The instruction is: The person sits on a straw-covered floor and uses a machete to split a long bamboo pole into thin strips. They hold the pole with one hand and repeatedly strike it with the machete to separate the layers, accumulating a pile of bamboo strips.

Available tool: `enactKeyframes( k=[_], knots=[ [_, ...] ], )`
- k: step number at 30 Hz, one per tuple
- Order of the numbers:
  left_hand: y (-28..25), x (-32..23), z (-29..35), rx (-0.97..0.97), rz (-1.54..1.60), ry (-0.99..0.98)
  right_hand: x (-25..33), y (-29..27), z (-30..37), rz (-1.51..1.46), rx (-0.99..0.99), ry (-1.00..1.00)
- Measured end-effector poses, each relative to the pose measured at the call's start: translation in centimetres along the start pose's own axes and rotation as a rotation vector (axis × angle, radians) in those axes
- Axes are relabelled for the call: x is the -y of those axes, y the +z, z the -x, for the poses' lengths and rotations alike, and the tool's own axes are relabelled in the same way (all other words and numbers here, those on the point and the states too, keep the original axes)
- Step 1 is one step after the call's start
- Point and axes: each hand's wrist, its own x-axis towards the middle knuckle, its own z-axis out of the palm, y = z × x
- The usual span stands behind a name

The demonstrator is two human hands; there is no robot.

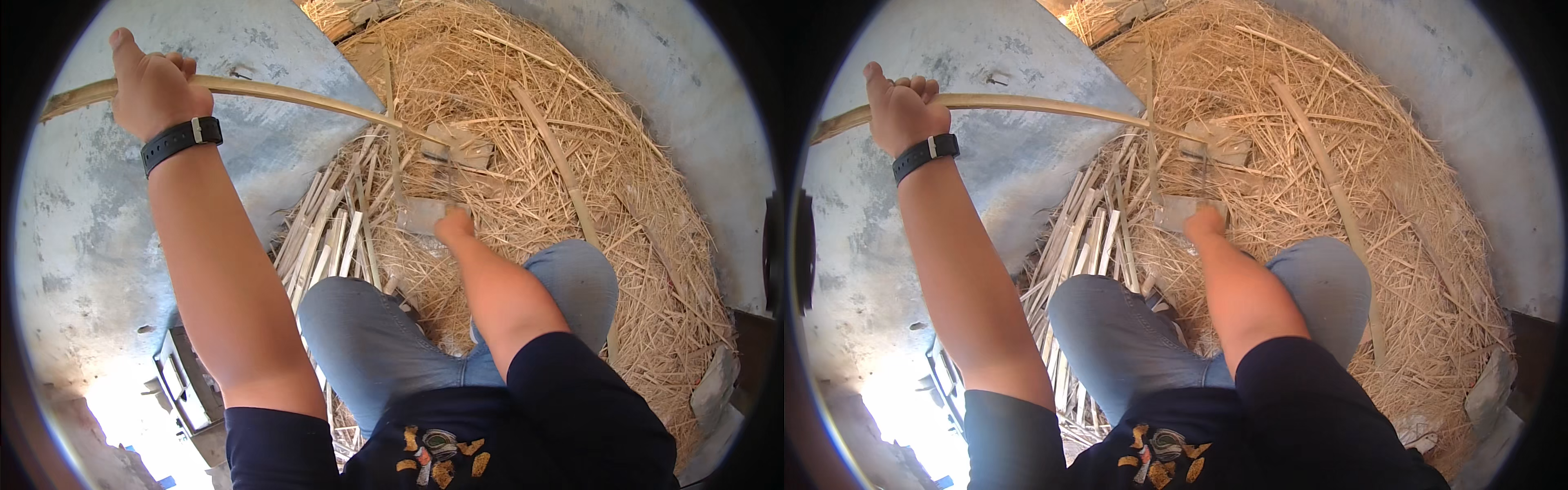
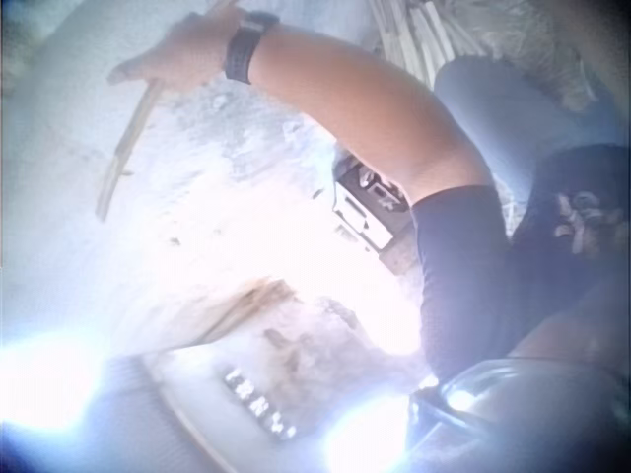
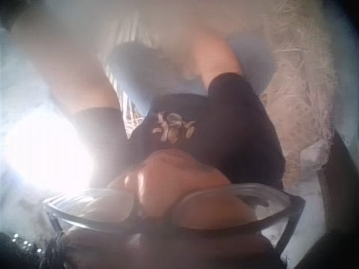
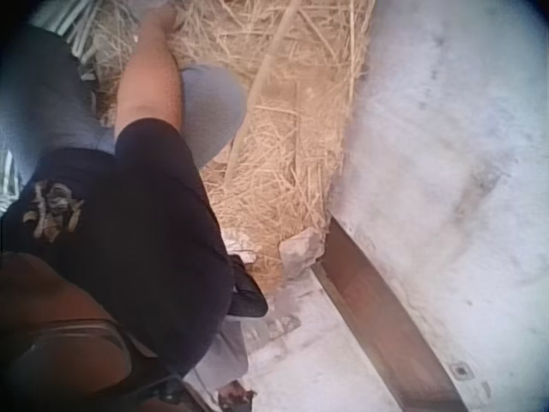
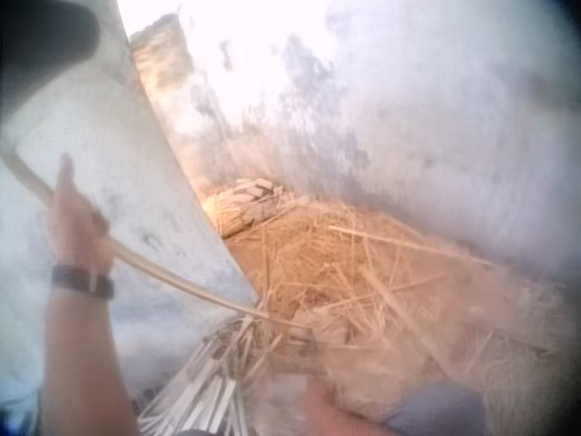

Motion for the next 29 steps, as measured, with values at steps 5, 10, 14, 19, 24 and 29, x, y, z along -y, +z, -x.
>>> enactKeyframes(
  k=[5, 10, 14, 19, 24, 29],
  knots=[
    [-2.4, 3.9, -5.6, 0.23, -0.154, 0.358, 4.7, 0.1, 2.5, -0.133, -0.063, 0.0],
    [-1.7, 3.2, -4.8, 0.22, -0.326, 0.221, 9.9, -1.4, 6.8, -0.368, -0.07, -0.38],
    [-3.2, 3.2, -4.7, 0.134, -0.371, 0.178, 12.6, -2.8, 9.6, -0.246, 0.048, -0.574],
    [0.1, 1.4, -1.2, -0.113, -0.056, -0.056, 5.3, -0.4, 1.7, -0.142, -0.074, -0.342],
    [-0.4, 1.6, -1.3, -0.082, -0.034, -0.024, 8.5, -1.2, 4.1, -0.26, 0.007, -0.27],
    [-1.4, 2.7, -3.2, -0.047, -0.009, 0.041, 14.0, -4.3, 10.0, -0.126, 0.177, -0.59]
  ],
)
